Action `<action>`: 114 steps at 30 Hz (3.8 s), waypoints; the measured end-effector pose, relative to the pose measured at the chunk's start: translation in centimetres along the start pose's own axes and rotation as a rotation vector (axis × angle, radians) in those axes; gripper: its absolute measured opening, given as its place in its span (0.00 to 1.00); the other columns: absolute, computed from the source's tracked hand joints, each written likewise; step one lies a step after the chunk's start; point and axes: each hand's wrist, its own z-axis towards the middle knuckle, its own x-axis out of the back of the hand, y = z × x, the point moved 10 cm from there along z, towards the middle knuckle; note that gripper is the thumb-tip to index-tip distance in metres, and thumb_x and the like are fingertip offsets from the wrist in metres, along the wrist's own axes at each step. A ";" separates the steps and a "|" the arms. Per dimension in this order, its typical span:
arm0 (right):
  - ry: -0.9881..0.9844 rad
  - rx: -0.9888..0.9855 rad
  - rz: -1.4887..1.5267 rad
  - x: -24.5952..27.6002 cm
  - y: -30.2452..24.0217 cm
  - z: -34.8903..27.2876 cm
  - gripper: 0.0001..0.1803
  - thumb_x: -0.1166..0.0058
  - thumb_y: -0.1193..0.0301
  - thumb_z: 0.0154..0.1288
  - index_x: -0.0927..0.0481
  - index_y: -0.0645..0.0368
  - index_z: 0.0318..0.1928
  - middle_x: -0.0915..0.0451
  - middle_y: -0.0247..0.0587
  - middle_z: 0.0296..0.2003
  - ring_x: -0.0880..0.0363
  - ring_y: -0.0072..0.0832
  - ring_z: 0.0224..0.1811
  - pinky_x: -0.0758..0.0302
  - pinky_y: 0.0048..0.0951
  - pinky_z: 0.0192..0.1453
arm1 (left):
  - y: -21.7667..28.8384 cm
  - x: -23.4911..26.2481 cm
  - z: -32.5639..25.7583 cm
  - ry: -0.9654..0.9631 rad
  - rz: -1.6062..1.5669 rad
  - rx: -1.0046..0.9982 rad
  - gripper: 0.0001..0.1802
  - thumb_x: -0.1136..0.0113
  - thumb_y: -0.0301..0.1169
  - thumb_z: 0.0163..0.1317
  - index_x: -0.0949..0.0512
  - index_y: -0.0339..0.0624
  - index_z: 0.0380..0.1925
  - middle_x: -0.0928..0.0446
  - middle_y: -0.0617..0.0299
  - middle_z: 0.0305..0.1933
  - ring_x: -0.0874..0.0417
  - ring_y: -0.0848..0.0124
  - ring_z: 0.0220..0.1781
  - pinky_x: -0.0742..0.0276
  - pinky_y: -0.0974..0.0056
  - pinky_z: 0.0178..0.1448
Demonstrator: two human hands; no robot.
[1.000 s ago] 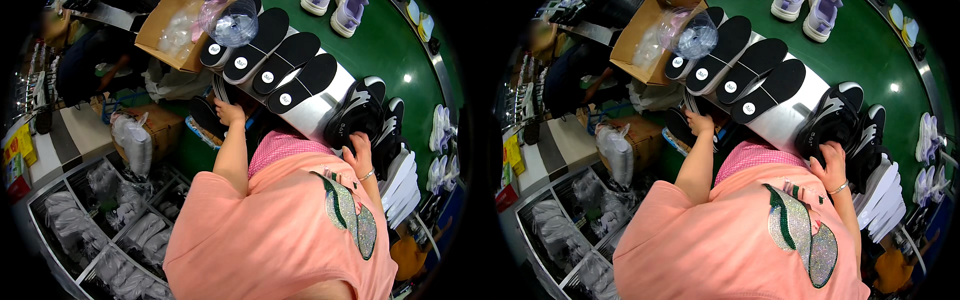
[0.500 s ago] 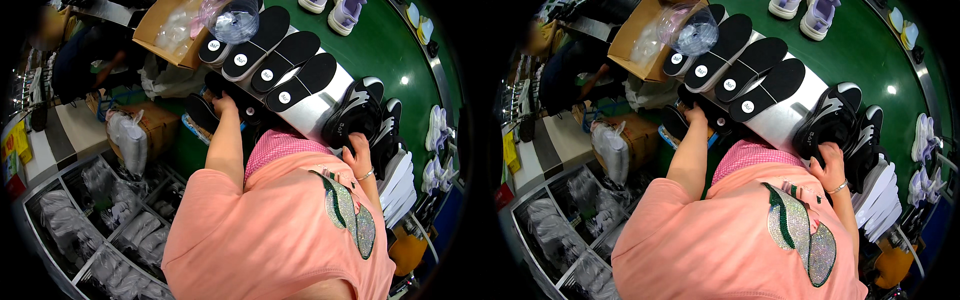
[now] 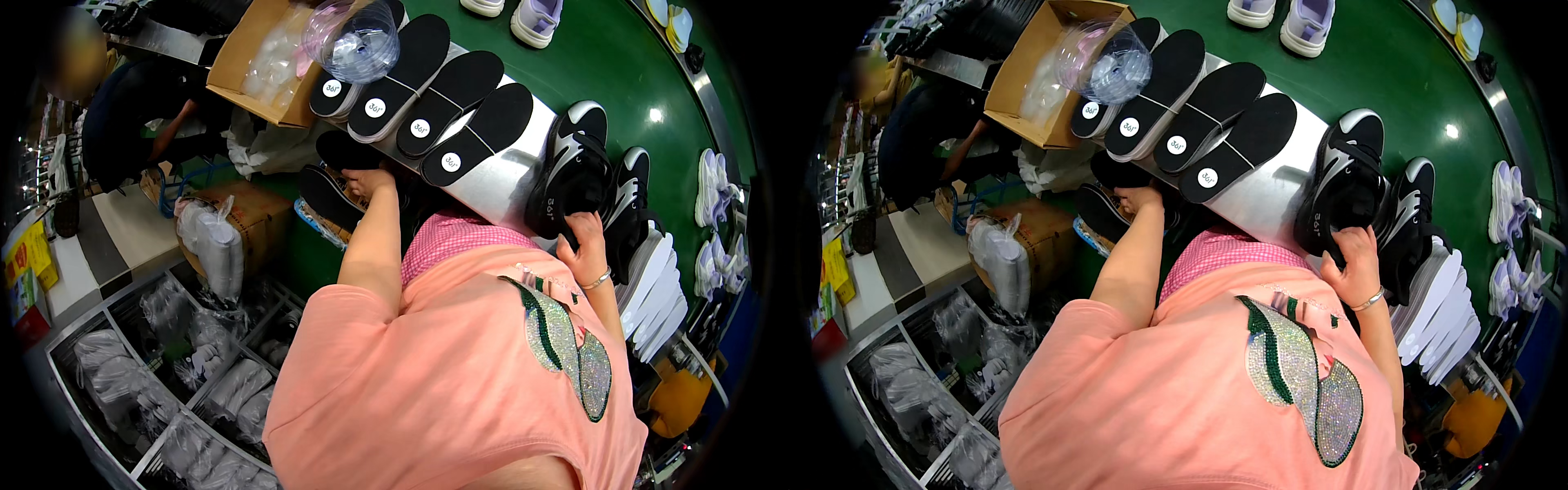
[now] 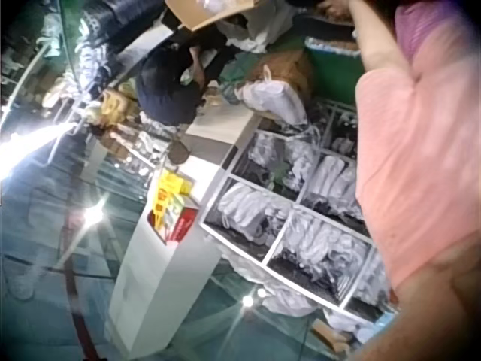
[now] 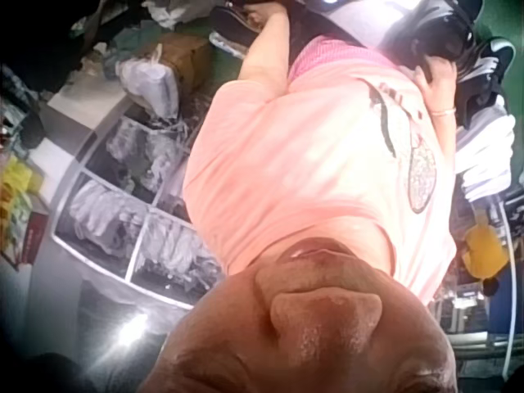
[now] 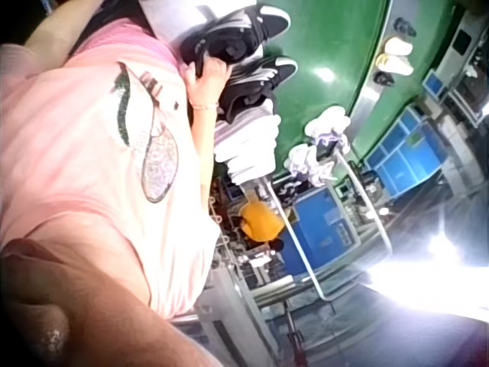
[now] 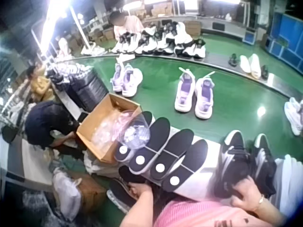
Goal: The person picks up shoes from a conveyor belt, inserts insoles into them by hand, and places the shoes back onto the belt or into boxes.
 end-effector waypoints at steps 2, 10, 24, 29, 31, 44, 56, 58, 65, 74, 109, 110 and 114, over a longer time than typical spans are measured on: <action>0.023 0.008 -0.013 -0.1 -0.1 0.0 0.15 0.49 0.70 0.39 0.27 0.64 0.32 0.28 0.47 0.29 0.30 0.41 0.38 0.42 0.47 0.54 | -0.1 -0.1 0.9 -0.005 0.032 -0.023 0.47 0.42 0.38 0.50 0.63 0.43 0.61 0.51 0.53 0.63 0.47 0.54 0.63 0.43 0.52 0.60; -0.020 -0.012 0.026 -0.1 -0.3 -0.2 0.17 0.47 0.66 0.42 0.26 0.64 0.33 0.27 0.47 0.31 0.30 0.41 0.40 0.43 0.44 0.55 | -0.4 5.3 0.1 0.233 -0.442 -0.186 0.50 0.35 0.41 0.41 0.55 0.34 0.57 0.45 0.34 0.56 0.39 0.47 0.56 0.40 0.54 0.59; 0.372 0.262 0.584 10.0 -8.3 1.4 0.26 0.36 0.62 0.41 0.34 0.59 0.39 0.40 0.51 0.51 0.42 0.45 0.54 0.41 0.37 0.55 | 14.2 13.2 -33.4 -0.684 -0.711 -1.354 0.17 0.47 0.26 0.54 0.34 0.31 0.44 0.31 0.54 0.44 0.28 0.67 0.45 0.32 0.65 0.49; 0.568 -0.064 0.807 11.3 -1.6 -2.7 0.27 0.38 0.70 0.38 0.40 0.58 0.38 0.36 0.47 0.40 0.36 0.33 0.44 0.37 0.31 0.51 | 10.5 4.0 -46.1 -1.447 -0.052 -1.811 0.29 0.36 0.34 0.41 0.34 0.34 0.44 0.36 0.52 0.48 0.33 0.61 0.49 0.36 0.63 0.51; 0.580 -0.290 1.049 10.8 2.2 -5.3 0.26 0.39 0.68 0.40 0.39 0.58 0.39 0.34 0.38 0.35 0.36 0.23 0.37 0.34 0.24 0.42 | 9.0 1.5 -48.0 -1.766 0.117 -1.562 0.29 0.35 0.34 0.40 0.34 0.33 0.43 0.33 0.52 0.45 0.28 0.61 0.43 0.32 0.64 0.46; 0.211 -0.937 0.869 6.7 11.0 -19.1 0.18 0.51 0.60 0.58 0.28 0.62 0.20 0.33 0.27 0.15 0.39 0.13 0.18 0.40 0.19 0.21 | 11.4 -12.4 -56.3 -0.925 0.190 -2.307 0.19 0.40 0.30 0.35 0.31 0.37 0.31 0.28 0.49 0.32 0.29 0.54 0.40 0.32 0.60 0.44; -0.161 -0.769 -0.415 4.9 12.7 -6.7 0.11 0.56 0.67 0.50 0.21 0.57 0.28 0.24 0.45 0.31 0.24 0.38 0.33 0.31 0.36 0.39 | 14.1 -17.2 -51.0 -1.425 0.119 -1.560 0.15 0.46 0.31 0.48 0.30 0.34 0.35 0.25 0.50 0.30 0.24 0.58 0.34 0.31 0.62 0.41; -0.204 -0.839 -0.366 4.4 13.4 -7.0 0.11 0.55 0.68 0.50 0.24 0.56 0.33 0.27 0.43 0.35 0.25 0.37 0.36 0.35 0.38 0.43 | 13.7 -18.2 -49.9 -1.398 0.159 -1.533 0.12 0.47 0.32 0.50 0.29 0.34 0.33 0.25 0.50 0.29 0.24 0.58 0.35 0.31 0.61 0.41; -0.414 -1.064 -0.227 7.9 9.5 -12.3 0.20 0.49 0.61 0.44 0.28 0.59 0.38 0.28 0.49 0.37 0.26 0.40 0.38 0.30 0.39 0.41 | 13.9 -18.2 -50.1 -1.281 0.230 -1.561 0.12 0.48 0.32 0.51 0.29 0.35 0.32 0.25 0.46 0.32 0.26 0.51 0.39 0.32 0.56 0.44; -0.336 -0.869 -0.314 3.3 14.0 -7.5 0.09 0.54 0.72 0.48 0.21 0.61 0.27 0.22 0.49 0.28 0.22 0.39 0.33 0.26 0.35 0.38 | 13.5 -18.9 -49.6 -1.332 0.174 -1.474 0.11 0.48 0.31 0.51 0.30 0.35 0.33 0.27 0.52 0.27 0.26 0.59 0.32 0.32 0.62 0.38; -0.841 -0.667 -0.057 -1.0 14.3 -10.5 0.19 0.58 0.71 0.47 0.29 0.66 0.42 0.23 0.50 0.35 0.26 0.39 0.44 0.60 0.51 0.62 | 14.3 -17.2 -50.8 -1.288 0.149 -1.621 0.11 0.49 0.30 0.52 0.32 0.35 0.34 0.26 0.50 0.27 0.25 0.59 0.32 0.31 0.63 0.38; -0.806 -0.660 -0.021 -0.8 14.3 -10.4 0.20 0.57 0.68 0.49 0.29 0.65 0.43 0.24 0.51 0.36 0.26 0.38 0.45 0.57 0.49 0.62 | 14.1 -17.3 -50.8 -1.337 0.154 -1.580 0.11 0.49 0.30 0.52 0.32 0.35 0.34 0.26 0.51 0.28 0.25 0.61 0.32 0.32 0.64 0.39; -0.268 -0.727 0.566 0.7 16.5 -9.9 0.27 0.52 0.55 0.53 0.33 0.63 0.47 0.27 0.50 0.43 0.29 0.35 0.48 0.39 0.39 0.55 | 13.2 -17.2 -51.4 -1.552 0.209 -1.462 0.11 0.49 0.30 0.54 0.31 0.36 0.35 0.28 0.60 0.30 0.29 0.71 0.35 0.34 0.69 0.42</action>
